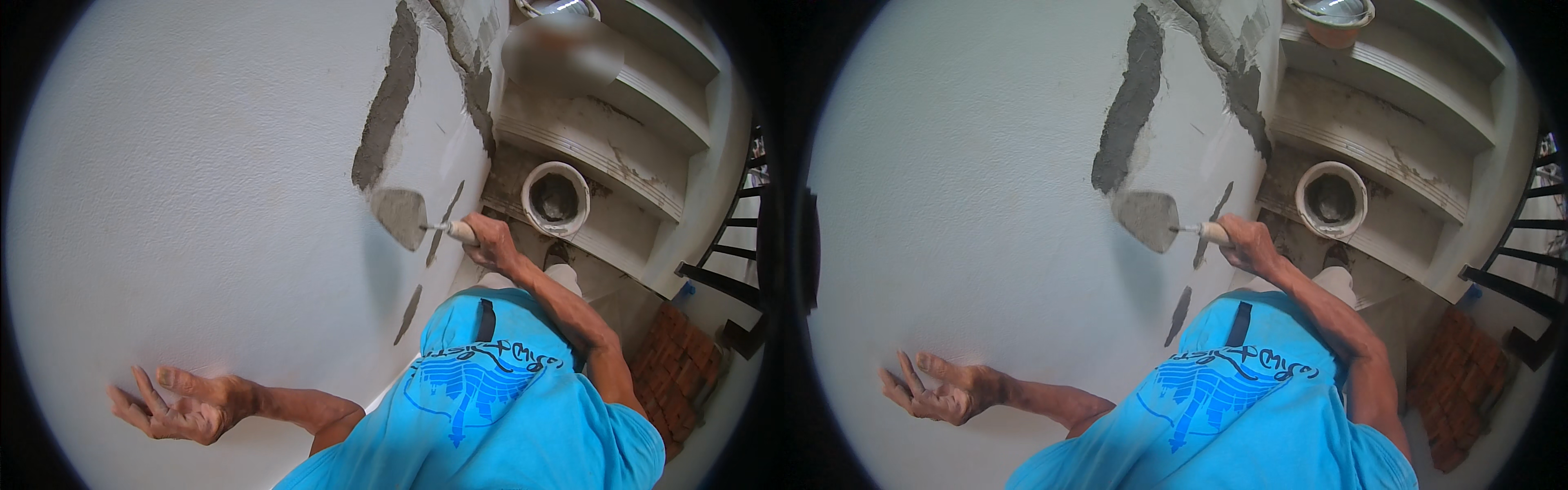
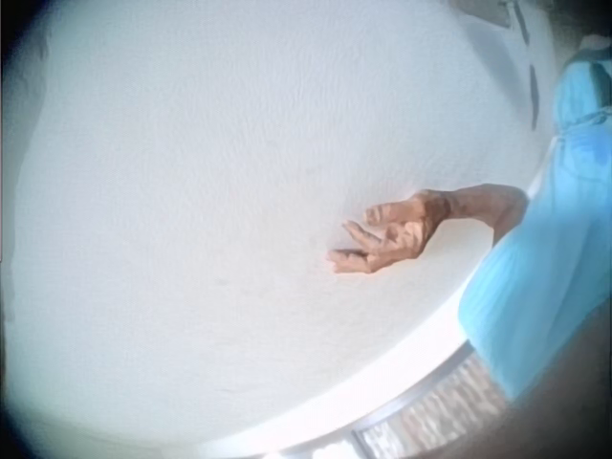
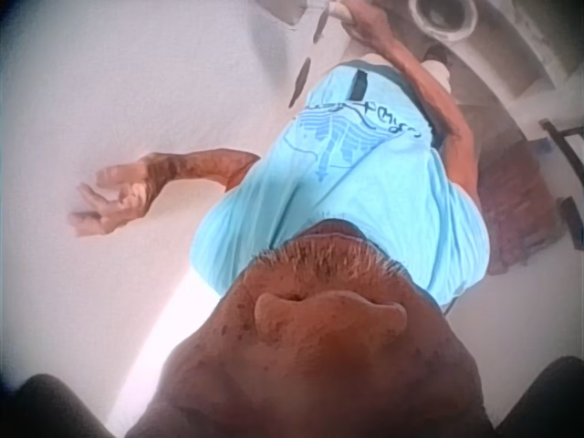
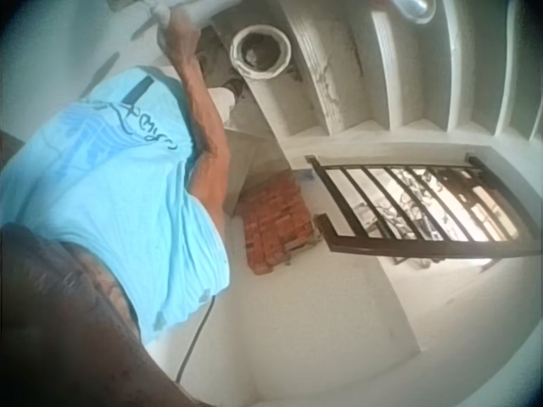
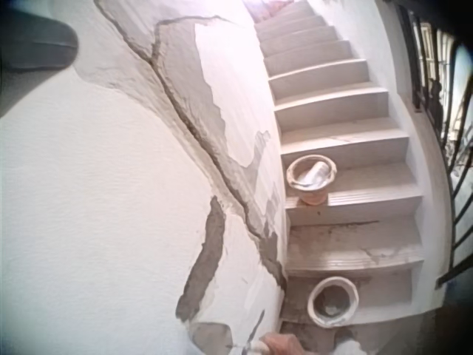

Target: The person applies plaster to a white wall using a trowel, smoothing the surface in a stairwell area. They repeatedly scoop plaster from a bucket and spread it onto the wall, working on different sections to fill gaps and create a uniform finish.

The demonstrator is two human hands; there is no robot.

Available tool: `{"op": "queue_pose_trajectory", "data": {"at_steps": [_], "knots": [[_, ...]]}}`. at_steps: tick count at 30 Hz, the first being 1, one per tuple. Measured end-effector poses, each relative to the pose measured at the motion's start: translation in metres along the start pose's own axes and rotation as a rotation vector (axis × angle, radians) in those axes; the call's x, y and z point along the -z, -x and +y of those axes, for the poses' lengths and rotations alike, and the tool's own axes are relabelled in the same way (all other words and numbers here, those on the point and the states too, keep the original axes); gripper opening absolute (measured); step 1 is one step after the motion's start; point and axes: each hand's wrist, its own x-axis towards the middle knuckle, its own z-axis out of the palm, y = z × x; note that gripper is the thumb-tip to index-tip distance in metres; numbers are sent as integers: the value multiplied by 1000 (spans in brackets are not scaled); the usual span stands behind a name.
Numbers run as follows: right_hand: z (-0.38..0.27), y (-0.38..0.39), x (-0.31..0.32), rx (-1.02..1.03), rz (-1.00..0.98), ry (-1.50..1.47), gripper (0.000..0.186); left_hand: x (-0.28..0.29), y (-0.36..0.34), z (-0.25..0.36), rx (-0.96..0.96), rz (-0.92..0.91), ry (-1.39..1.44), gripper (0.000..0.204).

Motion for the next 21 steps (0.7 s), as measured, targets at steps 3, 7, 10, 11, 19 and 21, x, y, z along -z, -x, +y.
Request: {"op": "queue_pose_trajectory", "data": {"at_steps": [3, 7, 10, 11, 19, 21], "knots": [[-5, -22, 3, -81, 83, -9, 33, 1, -2, -9, -171, -5, -128, 14], [12, -29, -8, -62, 66, -10, 33, -1, 0, -11, -106, 14, -31, 13], [29, -3, -20, -114, -76, -26, 32, -1, -1, -4, -50, 8, -11, 12], [28, 3, -20, -128, -69, -27, 31, -1, -1, -4, -64, -4, -39, 12], [6, -23, -2, -132, 52, -42, 28, 0, -2, -1, -73, -16, -26, 11], [10, -21, -2, -150, -48, -73, 27, -3, -5, 4, -56, -6, -15, 11]]}}
